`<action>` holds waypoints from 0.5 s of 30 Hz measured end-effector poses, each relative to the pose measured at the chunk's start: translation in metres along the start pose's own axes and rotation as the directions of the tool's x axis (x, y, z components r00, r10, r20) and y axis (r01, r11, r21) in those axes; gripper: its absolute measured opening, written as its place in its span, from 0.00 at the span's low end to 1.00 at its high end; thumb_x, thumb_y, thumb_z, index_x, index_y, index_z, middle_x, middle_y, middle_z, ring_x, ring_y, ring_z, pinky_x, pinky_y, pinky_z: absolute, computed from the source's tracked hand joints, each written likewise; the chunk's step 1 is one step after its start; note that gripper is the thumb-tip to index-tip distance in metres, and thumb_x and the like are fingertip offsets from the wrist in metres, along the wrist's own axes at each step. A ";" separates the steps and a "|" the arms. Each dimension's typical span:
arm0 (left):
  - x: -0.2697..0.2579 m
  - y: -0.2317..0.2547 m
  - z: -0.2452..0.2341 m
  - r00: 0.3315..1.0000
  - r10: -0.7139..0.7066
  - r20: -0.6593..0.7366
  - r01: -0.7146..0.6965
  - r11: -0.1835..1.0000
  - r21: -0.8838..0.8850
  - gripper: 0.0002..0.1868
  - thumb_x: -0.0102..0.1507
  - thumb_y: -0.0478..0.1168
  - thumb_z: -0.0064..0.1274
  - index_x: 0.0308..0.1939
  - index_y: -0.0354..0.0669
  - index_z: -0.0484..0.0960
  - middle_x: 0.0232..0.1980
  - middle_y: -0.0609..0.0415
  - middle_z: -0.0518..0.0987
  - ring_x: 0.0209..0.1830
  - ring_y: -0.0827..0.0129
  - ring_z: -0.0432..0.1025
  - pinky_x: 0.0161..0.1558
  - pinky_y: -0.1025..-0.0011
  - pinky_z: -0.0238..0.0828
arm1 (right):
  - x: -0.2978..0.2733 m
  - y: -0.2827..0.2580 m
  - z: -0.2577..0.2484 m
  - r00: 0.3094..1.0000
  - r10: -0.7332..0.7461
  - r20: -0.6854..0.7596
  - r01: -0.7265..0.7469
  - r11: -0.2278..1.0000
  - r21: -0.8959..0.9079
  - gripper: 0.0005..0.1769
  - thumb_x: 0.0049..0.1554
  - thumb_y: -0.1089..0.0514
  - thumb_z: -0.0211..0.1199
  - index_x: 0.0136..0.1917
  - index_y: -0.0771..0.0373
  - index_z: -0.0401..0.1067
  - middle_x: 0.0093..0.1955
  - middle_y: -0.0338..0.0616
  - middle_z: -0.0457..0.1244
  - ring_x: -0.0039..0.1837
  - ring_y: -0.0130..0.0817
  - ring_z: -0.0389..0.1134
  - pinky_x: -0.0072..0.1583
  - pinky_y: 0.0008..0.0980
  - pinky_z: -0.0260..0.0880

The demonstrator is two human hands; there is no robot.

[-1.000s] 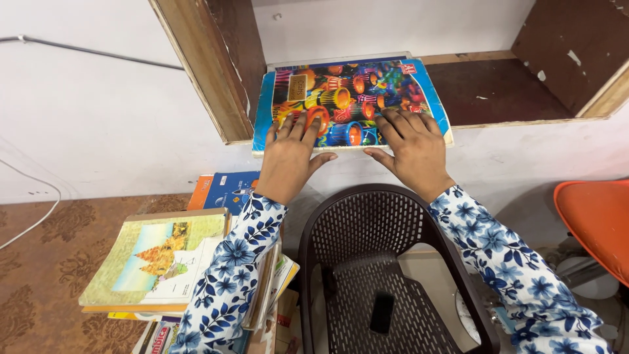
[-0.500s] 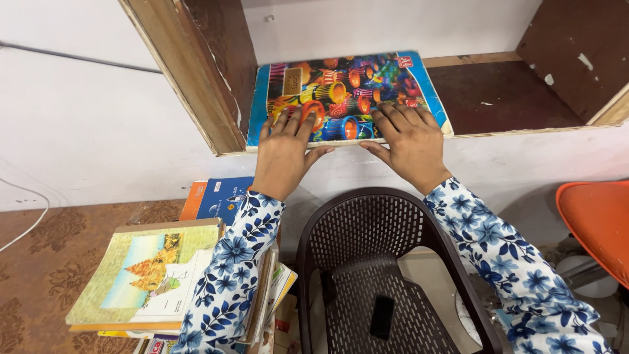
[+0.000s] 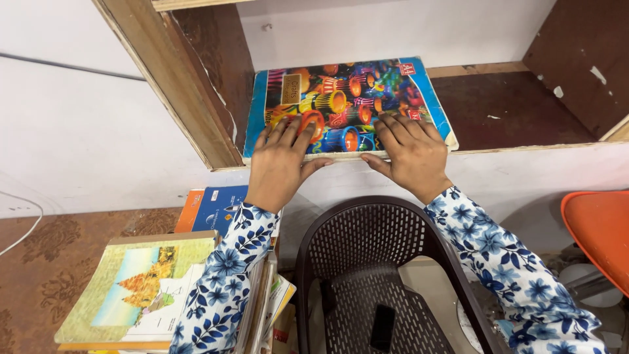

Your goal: The person picks up books and notebooks from a table and places them one by one onto a wall-mounted shelf. The person handles items individually, aligning them on the shelf as they are placed.

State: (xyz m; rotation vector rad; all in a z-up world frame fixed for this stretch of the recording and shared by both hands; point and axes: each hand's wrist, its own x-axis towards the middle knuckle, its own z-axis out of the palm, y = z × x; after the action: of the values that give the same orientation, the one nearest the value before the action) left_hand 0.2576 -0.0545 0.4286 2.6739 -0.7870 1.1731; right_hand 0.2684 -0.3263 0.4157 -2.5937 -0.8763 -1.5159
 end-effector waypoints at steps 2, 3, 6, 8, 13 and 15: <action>0.000 0.000 0.002 1.000 -0.001 -0.004 0.001 1.000 -0.008 0.40 0.60 0.66 0.55 0.62 0.38 0.78 0.65 0.38 0.77 0.65 0.47 0.72 0.64 0.47 0.64 | -0.001 0.000 0.001 1.000 -0.001 -0.007 0.001 1.000 -0.011 0.33 0.58 0.32 0.64 0.61 0.61 0.76 0.64 0.41 0.69 0.65 0.37 0.68 0.65 0.44 0.65; 0.000 -0.001 0.002 1.000 0.002 -0.008 -0.002 1.000 -0.004 0.40 0.60 0.66 0.55 0.63 0.38 0.78 0.65 0.38 0.77 0.65 0.47 0.71 0.64 0.47 0.63 | 0.000 0.000 0.002 1.000 0.000 -0.008 0.000 1.000 -0.008 0.32 0.59 0.32 0.64 0.60 0.61 0.76 0.64 0.41 0.69 0.65 0.37 0.68 0.65 0.44 0.65; -0.001 -0.001 0.003 1.000 0.002 -0.015 -0.002 1.000 0.003 0.39 0.61 0.66 0.55 0.62 0.38 0.78 0.65 0.38 0.77 0.65 0.47 0.71 0.65 0.47 0.63 | -0.001 0.000 0.001 1.000 0.002 -0.002 -0.002 1.000 0.009 0.32 0.59 0.33 0.64 0.61 0.61 0.76 0.65 0.41 0.68 0.66 0.38 0.68 0.65 0.44 0.64; -0.001 0.001 0.003 1.000 -0.004 -0.016 0.004 1.000 0.003 0.38 0.61 0.66 0.55 0.62 0.38 0.78 0.64 0.38 0.77 0.65 0.47 0.71 0.65 0.47 0.63 | -0.001 0.000 -0.001 1.000 0.000 -0.003 0.000 1.000 0.013 0.32 0.59 0.33 0.64 0.61 0.62 0.76 0.65 0.41 0.68 0.66 0.38 0.68 0.66 0.44 0.64; -0.004 0.004 0.003 0.999 -0.017 -0.029 0.018 1.000 0.020 0.37 0.62 0.65 0.54 0.62 0.38 0.78 0.64 0.39 0.77 0.66 0.47 0.70 0.66 0.47 0.62 | 0.001 -0.004 -0.008 1.000 -0.012 -0.009 0.013 1.000 0.024 0.32 0.59 0.34 0.64 0.61 0.63 0.75 0.65 0.43 0.68 0.65 0.39 0.68 0.66 0.45 0.64; -0.004 0.007 0.005 0.999 -0.030 -0.035 0.031 0.999 0.032 0.36 0.62 0.64 0.54 0.62 0.39 0.78 0.64 0.40 0.77 0.66 0.48 0.69 0.66 0.47 0.60 | 0.001 -0.004 -0.011 1.000 -0.005 -0.012 0.006 0.998 0.070 0.31 0.59 0.37 0.67 0.61 0.64 0.75 0.64 0.44 0.68 0.65 0.40 0.68 0.65 0.45 0.65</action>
State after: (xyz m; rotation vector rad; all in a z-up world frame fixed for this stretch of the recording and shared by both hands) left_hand 0.2544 -0.0604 0.4217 2.6738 -0.7248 1.2326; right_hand 0.2578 -0.3252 0.4214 -2.5330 -0.9185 -1.4721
